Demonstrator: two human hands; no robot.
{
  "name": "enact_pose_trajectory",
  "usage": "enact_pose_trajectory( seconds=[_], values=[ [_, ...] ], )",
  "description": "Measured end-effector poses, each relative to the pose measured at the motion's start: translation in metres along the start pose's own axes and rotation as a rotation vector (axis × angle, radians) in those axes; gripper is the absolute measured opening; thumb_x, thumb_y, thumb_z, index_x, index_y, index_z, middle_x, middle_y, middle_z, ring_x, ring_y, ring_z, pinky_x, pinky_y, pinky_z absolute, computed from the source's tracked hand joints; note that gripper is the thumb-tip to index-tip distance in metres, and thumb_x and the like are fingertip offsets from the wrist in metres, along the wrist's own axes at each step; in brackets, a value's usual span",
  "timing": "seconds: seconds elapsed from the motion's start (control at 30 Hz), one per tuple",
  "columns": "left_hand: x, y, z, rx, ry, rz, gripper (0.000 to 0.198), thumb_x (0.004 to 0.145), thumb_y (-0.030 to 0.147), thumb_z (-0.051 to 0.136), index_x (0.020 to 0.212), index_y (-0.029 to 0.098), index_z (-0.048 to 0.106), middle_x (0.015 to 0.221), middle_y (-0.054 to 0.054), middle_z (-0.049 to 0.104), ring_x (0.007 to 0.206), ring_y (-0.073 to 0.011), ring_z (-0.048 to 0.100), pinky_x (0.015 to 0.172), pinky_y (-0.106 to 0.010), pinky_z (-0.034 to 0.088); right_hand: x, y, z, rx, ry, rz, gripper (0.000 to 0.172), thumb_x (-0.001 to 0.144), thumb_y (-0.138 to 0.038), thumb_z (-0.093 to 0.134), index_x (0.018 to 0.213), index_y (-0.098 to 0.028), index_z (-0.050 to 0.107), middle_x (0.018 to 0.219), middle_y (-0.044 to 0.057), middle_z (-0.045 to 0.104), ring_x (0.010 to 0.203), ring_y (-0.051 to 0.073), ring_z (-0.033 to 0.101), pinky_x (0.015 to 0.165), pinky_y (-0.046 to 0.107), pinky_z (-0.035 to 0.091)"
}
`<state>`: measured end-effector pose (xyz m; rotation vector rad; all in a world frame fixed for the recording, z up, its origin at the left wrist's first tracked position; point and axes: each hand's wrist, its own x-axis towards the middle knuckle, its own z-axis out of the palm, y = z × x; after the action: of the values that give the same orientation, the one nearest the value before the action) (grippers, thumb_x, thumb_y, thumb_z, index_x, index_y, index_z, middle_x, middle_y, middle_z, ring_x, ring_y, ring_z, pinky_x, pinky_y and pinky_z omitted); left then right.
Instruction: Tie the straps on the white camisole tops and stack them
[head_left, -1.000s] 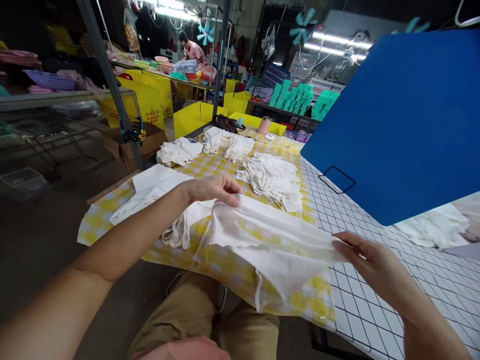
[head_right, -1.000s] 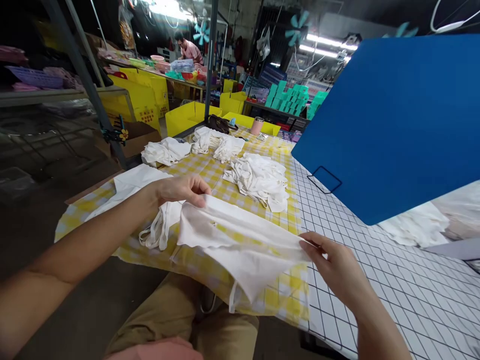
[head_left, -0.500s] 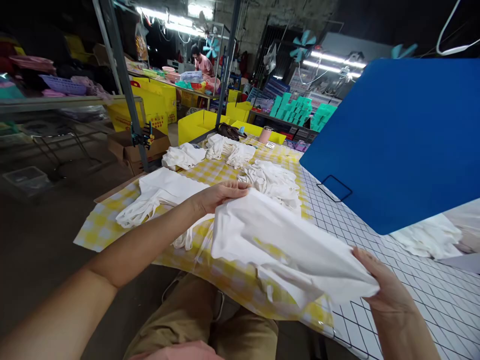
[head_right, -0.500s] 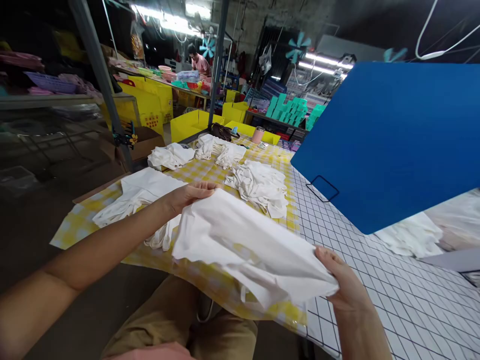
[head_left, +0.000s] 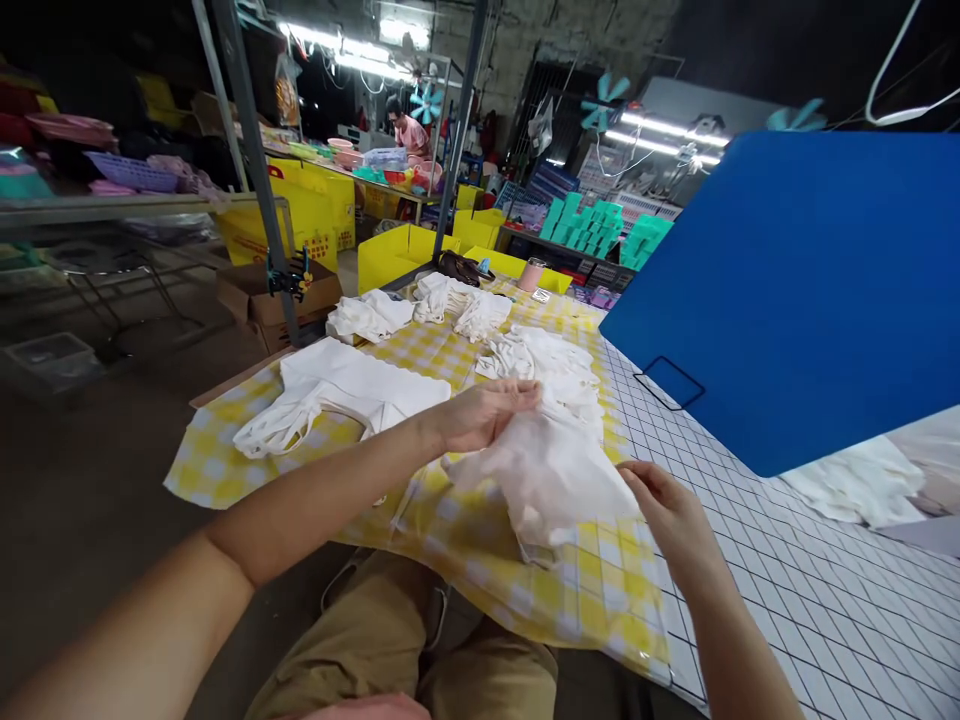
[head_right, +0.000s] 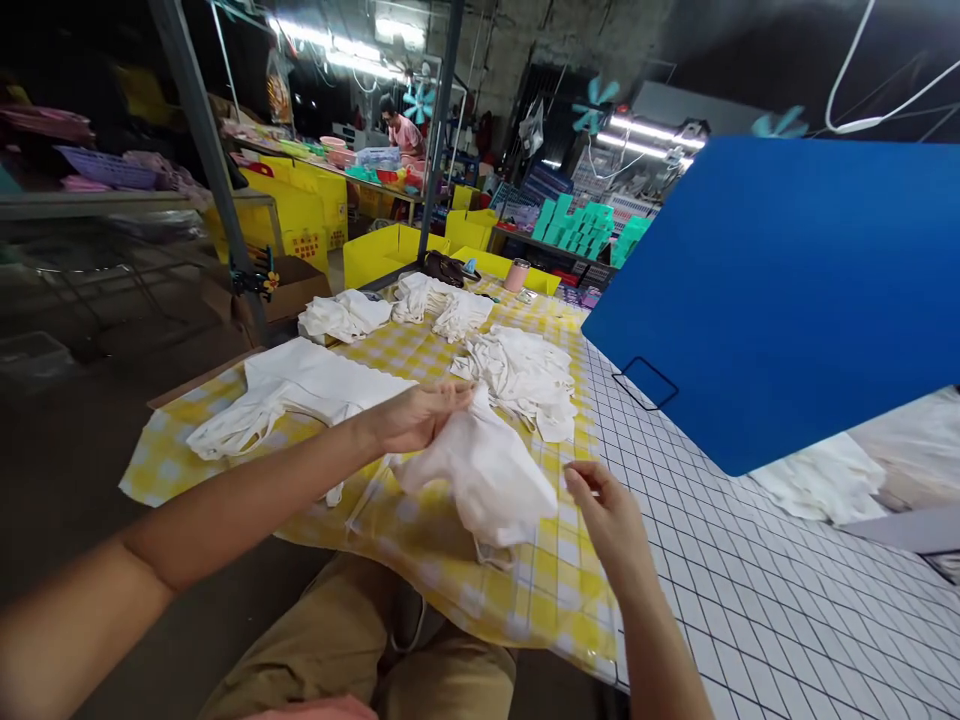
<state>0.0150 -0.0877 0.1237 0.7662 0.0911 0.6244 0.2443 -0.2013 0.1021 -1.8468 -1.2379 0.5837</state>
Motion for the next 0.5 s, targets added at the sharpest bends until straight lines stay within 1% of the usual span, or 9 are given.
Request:
enact_pose_trajectory(
  seconds=[0.03, 0.1, 0.17, 0.2, 0.23, 0.27, 0.37, 0.4, 0.5],
  values=[
    [0.001, -0.006, 0.0, -0.018, 0.016, -0.008, 0.026, 0.062, 0.02, 0.078, 0.075, 0.013, 0.056, 0.063, 0.004, 0.057, 0.052, -0.0046, 0.054, 0.052, -0.015, 0.04, -0.006, 0.001, 0.006, 0.025, -0.048, -0.001, 0.044, 0.071, -0.063, 0.053, 0.075, -0.02, 0.064, 0.077, 0.007, 0.064, 0.071, 0.021, 0.056, 0.066, 0.034, 0.047],
    [0.002, -0.016, 0.002, -0.027, 0.032, -0.021, 0.027, 0.064, 0.021, 0.077, 0.075, 0.013, 0.054, 0.064, 0.005, 0.055, 0.052, -0.004, 0.053, 0.052, -0.015, 0.039, -0.017, 0.0, 0.014, 0.133, -0.202, 0.011, 0.056, 0.077, -0.069, 0.038, 0.078, -0.02, 0.065, 0.082, 0.008, 0.064, 0.078, 0.022, 0.057, 0.072, 0.036, 0.047],
    [0.001, -0.021, 0.005, -0.008, 0.027, -0.024, 0.027, 0.066, 0.025, 0.076, 0.076, 0.014, 0.052, 0.065, 0.004, 0.054, 0.053, -0.0042, 0.052, 0.051, -0.015, 0.038, -0.022, -0.003, 0.017, 0.265, -0.343, 0.011, 0.065, 0.076, -0.074, 0.03, 0.083, -0.021, 0.067, 0.089, 0.009, 0.064, 0.086, 0.024, 0.057, 0.075, 0.037, 0.047],
    [-0.001, -0.023, 0.006, 0.012, 0.018, -0.021, 0.028, 0.067, 0.027, 0.075, 0.077, 0.014, 0.052, 0.066, 0.004, 0.054, 0.053, -0.0043, 0.052, 0.05, -0.016, 0.037, -0.022, -0.006, 0.017, 0.331, -0.38, 0.007, 0.067, 0.074, -0.076, 0.029, 0.084, -0.022, 0.067, 0.091, 0.009, 0.064, 0.089, 0.024, 0.057, 0.075, 0.037, 0.047],
    [-0.002, -0.025, 0.008, 0.035, 0.01, -0.021, 0.028, 0.068, 0.029, 0.074, 0.078, 0.015, 0.052, 0.067, 0.004, 0.053, 0.053, -0.0044, 0.051, 0.049, -0.016, 0.037, -0.021, -0.008, 0.017, 0.398, -0.374, 0.01, 0.066, 0.073, -0.077, 0.03, 0.084, -0.023, 0.067, 0.092, 0.008, 0.064, 0.091, 0.025, 0.057, 0.075, 0.036, 0.048],
    [-0.005, -0.027, 0.009, 0.055, 0.004, -0.023, 0.028, 0.069, 0.031, 0.073, 0.079, 0.015, 0.052, 0.067, 0.004, 0.052, 0.053, -0.0044, 0.049, 0.048, -0.016, 0.035, -0.019, -0.01, 0.017, 0.463, -0.327, 0.022, 0.063, 0.073, -0.076, 0.033, 0.084, -0.024, 0.067, 0.093, 0.007, 0.064, 0.092, 0.024, 0.057, 0.074, 0.035, 0.048],
    [-0.011, -0.032, 0.009, 0.078, 0.002, -0.025, 0.028, 0.07, 0.033, 0.071, 0.081, 0.016, 0.052, 0.068, 0.004, 0.05, 0.053, -0.0041, 0.047, 0.048, -0.016, 0.033, -0.014, -0.015, 0.015, 0.581, -0.137, 0.112, 0.039, 0.075, -0.062, 0.051, 0.086, -0.028, 0.066, 0.098, 0.002, 0.064, 0.093, 0.02, 0.057, 0.074, 0.031, 0.049],
    [-0.013, -0.033, 0.009, 0.078, 0.008, -0.023, 0.028, 0.07, 0.033, 0.071, 0.082, 0.016, 0.052, 0.068, 0.004, 0.049, 0.053, -0.0042, 0.047, 0.048, -0.016, 0.033, -0.014, -0.016, 0.014, 0.593, -0.138, 0.157, 0.033, 0.074, -0.058, 0.056, 0.085, -0.028, 0.066, 0.097, 0.001, 0.065, 0.091, 0.02, 0.058, 0.074, 0.031, 0.049],
    [-0.018, -0.034, 0.007, 0.094, 0.036, -0.02, 0.028, 0.071, 0.033, 0.07, 0.082, 0.016, 0.051, 0.07, 0.004, 0.048, 0.054, -0.0043, 0.046, 0.05, -0.016, 0.034, -0.014, -0.02, 0.015, 0.636, -0.32, 0.27, 0.029, 0.073, -0.051, 0.063, 0.083, -0.024, 0.068, 0.088, 0.004, 0.067, 0.083, 0.019, 0.06, 0.074, 0.033, 0.05]
  ],
)
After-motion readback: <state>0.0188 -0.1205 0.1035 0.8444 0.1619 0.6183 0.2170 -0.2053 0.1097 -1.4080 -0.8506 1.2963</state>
